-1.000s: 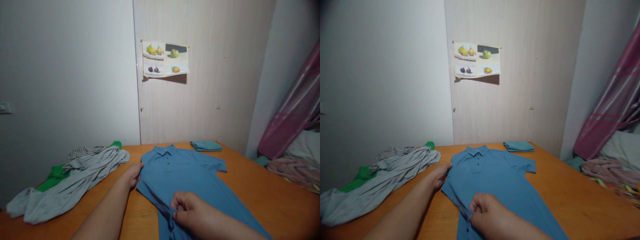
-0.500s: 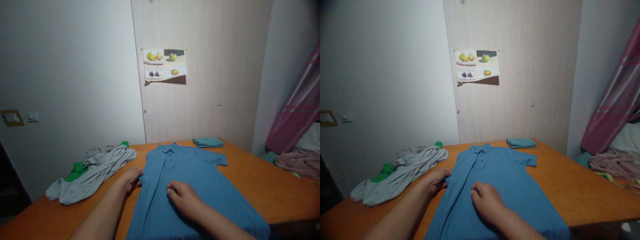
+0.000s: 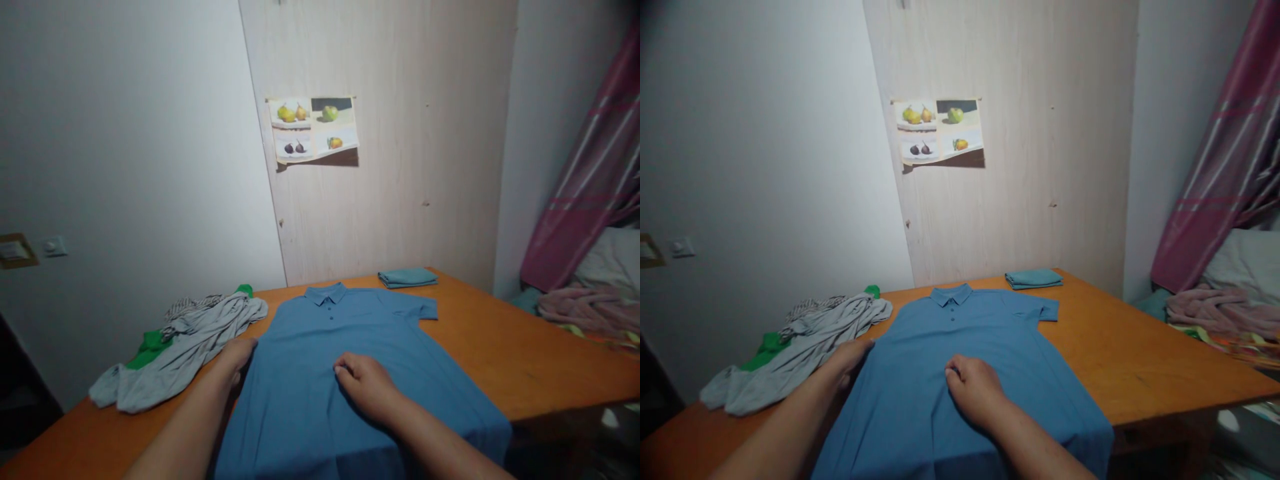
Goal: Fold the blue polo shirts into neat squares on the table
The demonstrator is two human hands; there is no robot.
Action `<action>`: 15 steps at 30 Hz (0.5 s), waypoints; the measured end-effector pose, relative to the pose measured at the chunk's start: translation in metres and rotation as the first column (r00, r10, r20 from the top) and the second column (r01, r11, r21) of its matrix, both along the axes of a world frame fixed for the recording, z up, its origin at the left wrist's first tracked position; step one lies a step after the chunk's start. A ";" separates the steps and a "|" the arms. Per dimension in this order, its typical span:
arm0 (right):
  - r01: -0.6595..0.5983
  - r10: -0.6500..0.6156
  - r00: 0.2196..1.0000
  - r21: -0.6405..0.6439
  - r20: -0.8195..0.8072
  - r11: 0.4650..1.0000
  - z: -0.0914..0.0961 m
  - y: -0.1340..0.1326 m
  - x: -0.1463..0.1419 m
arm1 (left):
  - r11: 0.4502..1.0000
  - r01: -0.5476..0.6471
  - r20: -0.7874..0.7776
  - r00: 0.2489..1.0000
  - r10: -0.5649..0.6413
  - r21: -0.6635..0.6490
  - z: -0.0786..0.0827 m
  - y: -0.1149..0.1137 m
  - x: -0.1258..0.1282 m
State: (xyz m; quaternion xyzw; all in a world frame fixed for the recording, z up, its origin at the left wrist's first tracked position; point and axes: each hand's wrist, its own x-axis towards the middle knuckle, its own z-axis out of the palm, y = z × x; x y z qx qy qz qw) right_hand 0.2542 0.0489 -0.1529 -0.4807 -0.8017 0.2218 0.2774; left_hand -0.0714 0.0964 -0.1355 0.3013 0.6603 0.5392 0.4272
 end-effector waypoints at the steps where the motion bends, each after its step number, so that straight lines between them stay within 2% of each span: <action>1: 0.005 -0.005 1.000 0.005 0.002 1.000 0.000 0.000 0.000 | 1.000 -0.005 -0.036 0.999 0.004 -0.028 0.000 -0.004 0.001; 3: 0.013 -0.013 1.000 0.009 0.011 1.000 0.000 0.000 0.000 | 0.997 0.009 -0.078 0.997 -0.015 -0.070 0.000 -0.011 0.003; 6: 0.018 -0.018 1.000 0.004 0.024 1.000 0.001 -0.001 0.000 | 0.995 0.071 -0.049 0.996 -0.075 -0.077 0.001 -0.020 0.008; 9: 0.018 -0.018 1.000 0.001 0.022 1.000 0.001 -0.001 -0.001 | 0.995 0.098 0.041 0.994 -0.098 -0.017 0.002 -0.023 0.016; 15: 0.008 -0.008 1.000 0.013 0.005 1.000 -0.003 0.000 -0.001 | 0.994 0.050 0.166 0.984 -0.066 0.098 0.009 -0.010 0.031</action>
